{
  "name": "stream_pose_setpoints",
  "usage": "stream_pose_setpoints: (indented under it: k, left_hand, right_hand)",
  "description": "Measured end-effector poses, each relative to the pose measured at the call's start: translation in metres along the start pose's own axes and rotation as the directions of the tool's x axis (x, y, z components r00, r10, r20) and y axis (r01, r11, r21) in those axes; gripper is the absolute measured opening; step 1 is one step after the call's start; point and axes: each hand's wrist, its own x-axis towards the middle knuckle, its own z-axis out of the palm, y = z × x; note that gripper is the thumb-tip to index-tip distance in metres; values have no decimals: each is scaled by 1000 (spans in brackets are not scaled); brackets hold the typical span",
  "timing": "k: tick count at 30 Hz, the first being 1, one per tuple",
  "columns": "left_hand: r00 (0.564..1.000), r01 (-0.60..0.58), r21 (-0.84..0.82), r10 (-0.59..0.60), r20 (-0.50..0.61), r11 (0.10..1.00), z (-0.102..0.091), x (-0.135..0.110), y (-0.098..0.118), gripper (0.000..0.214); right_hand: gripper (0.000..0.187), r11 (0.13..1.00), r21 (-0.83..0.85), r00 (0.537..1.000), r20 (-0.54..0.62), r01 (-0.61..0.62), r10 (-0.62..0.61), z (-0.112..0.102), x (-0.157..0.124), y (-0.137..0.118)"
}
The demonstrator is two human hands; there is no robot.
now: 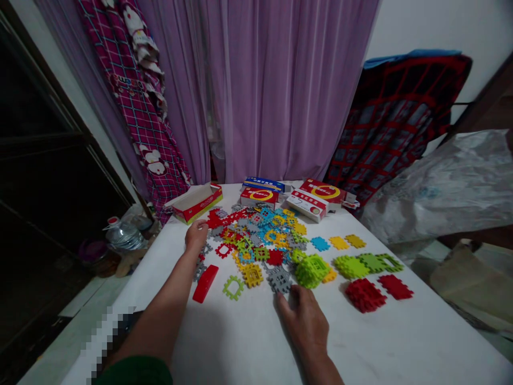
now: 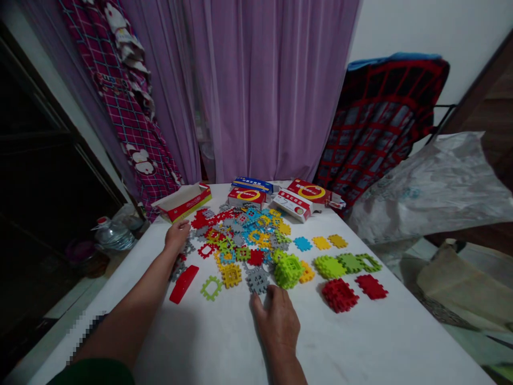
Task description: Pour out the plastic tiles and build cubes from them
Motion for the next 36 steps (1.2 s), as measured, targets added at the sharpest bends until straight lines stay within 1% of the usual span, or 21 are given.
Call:
stream_pose_setpoints:
  k: [2,4,6,8,11,15,17,19,22,25,30,33,36]
  left_hand:
    - [999,-27,65,25,28,998,-1,2,-3,25]
    - [989,-130,221,112,95,966,3,0,-3,25]
    - [964,-254,395,198,177,883,9,-5,-1,25]
    - [945,-321,492,236,228,809,15,-8,1,21]
    - [942,-326,487,234,241,810,17,-8,3,17]
    - [941,-323,456,227,253,829,7,1,-1,31]
    - [954,-285,470,202,219,835,-2,6,-7,39]
    - [972,-225,511,151,182,829,-11,10,-13,41]
    - [980,-166,582,69,184,796,-17,11,-20,39]
    - [971,-178,628,33,236,757,-13,7,-19,43]
    - [959,-219,668,31,281,712,1,0,-8,45]
    - [954,-234,656,42,295,717,6,-2,-4,42]
    - [955,-234,624,55,292,745,2,-3,-4,35]
  right_hand:
    - [38,1000,26,1000,-3,-12,12,1,0,1]
    - [40,998,55,1000,-6,-23,23,1,1,3]
    - [42,996,78,1000,8,-31,30,1,2,5]
    - [43,994,100,999,31,-42,39,0,3,7]
    - [44,990,126,998,33,-57,53,-1,3,8]
    - [45,989,132,997,34,-70,67,-2,3,7]
    - [44,987,140,996,45,-78,72,-3,3,6]
    - [44,985,153,996,49,-84,77,-4,3,6]
    - [45,980,175,995,47,-90,83,-5,3,4]
    - [48,977,192,995,48,-96,89,-7,3,3]
    - [49,975,194,991,92,-110,94,-10,4,2]
    - [48,975,189,990,104,-118,100,-9,5,3]
    - [48,973,208,992,95,-103,85,-8,5,5]
